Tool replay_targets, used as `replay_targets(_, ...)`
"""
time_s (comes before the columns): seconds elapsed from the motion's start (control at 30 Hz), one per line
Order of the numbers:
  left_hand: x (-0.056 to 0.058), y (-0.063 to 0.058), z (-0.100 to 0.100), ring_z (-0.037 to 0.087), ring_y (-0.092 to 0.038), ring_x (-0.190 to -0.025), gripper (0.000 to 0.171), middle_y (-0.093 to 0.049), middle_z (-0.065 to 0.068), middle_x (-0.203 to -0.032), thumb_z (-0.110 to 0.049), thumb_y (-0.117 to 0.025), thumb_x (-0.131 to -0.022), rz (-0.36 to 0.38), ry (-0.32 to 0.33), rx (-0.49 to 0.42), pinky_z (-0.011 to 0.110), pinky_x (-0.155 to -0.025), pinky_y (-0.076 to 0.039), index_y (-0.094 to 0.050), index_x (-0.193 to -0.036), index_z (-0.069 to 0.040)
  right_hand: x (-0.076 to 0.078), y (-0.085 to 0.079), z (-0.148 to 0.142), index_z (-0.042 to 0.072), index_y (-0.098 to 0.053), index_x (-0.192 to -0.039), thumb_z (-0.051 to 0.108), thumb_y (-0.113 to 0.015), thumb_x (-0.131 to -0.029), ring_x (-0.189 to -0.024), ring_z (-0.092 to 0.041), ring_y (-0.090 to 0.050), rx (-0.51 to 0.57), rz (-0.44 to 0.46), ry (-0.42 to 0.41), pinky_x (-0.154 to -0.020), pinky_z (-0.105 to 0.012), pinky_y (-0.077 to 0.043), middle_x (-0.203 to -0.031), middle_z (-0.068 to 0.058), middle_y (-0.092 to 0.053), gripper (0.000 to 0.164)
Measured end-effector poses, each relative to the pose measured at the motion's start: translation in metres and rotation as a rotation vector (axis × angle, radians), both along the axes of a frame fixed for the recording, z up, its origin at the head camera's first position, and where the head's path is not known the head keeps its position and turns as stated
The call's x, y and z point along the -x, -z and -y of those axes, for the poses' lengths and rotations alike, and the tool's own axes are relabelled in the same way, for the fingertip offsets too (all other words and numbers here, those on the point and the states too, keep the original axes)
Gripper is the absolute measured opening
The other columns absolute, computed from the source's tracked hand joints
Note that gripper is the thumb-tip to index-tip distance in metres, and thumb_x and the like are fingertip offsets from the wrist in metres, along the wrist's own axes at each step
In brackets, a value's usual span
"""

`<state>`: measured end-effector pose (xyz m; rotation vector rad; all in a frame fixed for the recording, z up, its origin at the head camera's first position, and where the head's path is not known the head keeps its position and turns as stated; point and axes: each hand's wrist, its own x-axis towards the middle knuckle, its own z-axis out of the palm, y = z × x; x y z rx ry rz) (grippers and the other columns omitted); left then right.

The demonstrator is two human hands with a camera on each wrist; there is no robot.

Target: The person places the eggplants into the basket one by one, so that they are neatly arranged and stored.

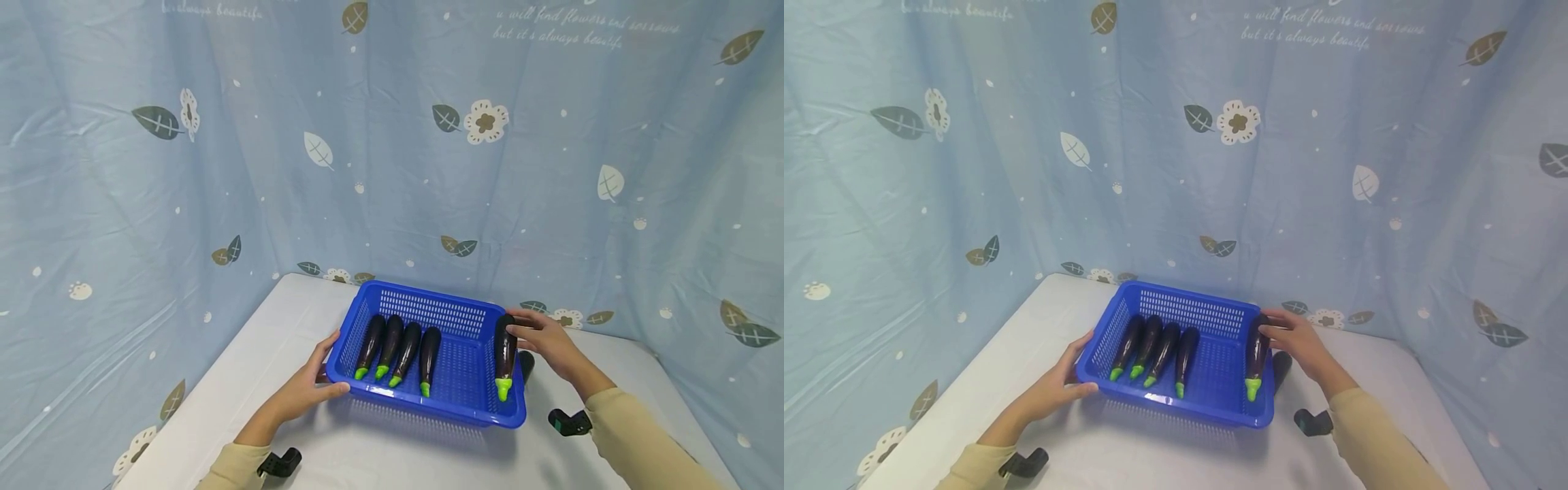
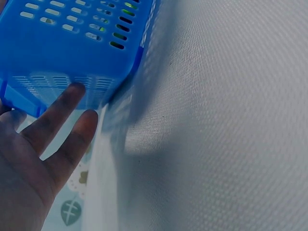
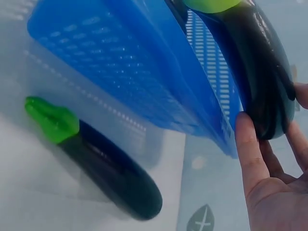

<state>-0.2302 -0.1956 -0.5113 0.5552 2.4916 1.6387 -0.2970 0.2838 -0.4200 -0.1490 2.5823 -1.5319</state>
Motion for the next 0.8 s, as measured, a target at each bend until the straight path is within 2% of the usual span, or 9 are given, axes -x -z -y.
replay_targets(0.27,0.001,0.002,0.000,0.038,-0.049,-0.135,0.098,-0.013,0.015,-0.169,-0.027,-0.076,-0.092,-0.005,-0.001,0.002,0.048,-0.103,-0.046,-0.009,-0.164,-0.026,0.011,0.004,0.015,0.002,-0.043,-0.152,0.035,-0.066,-0.100,-0.133,-0.047,-0.050,0.017,0.019,0.001,-0.103,-0.049,-0.048,-0.151,-0.031,-0.042,0.066)
replay_targets(0.8,0.000,0.000,0.001,0.038,-0.050,-0.134,0.099,-0.014,0.016,-0.169,-0.026,-0.076,-0.092,-0.011,0.008,-0.005,0.050,-0.102,-0.047,-0.009,-0.165,-0.024,0.022,0.007,0.037,0.001,-0.046,-0.149,0.028,-0.068,-0.100,-0.129,-0.044,-0.054,0.059,0.017,-0.021,-0.100,-0.046,-0.052,-0.149,-0.031,-0.045,0.061)
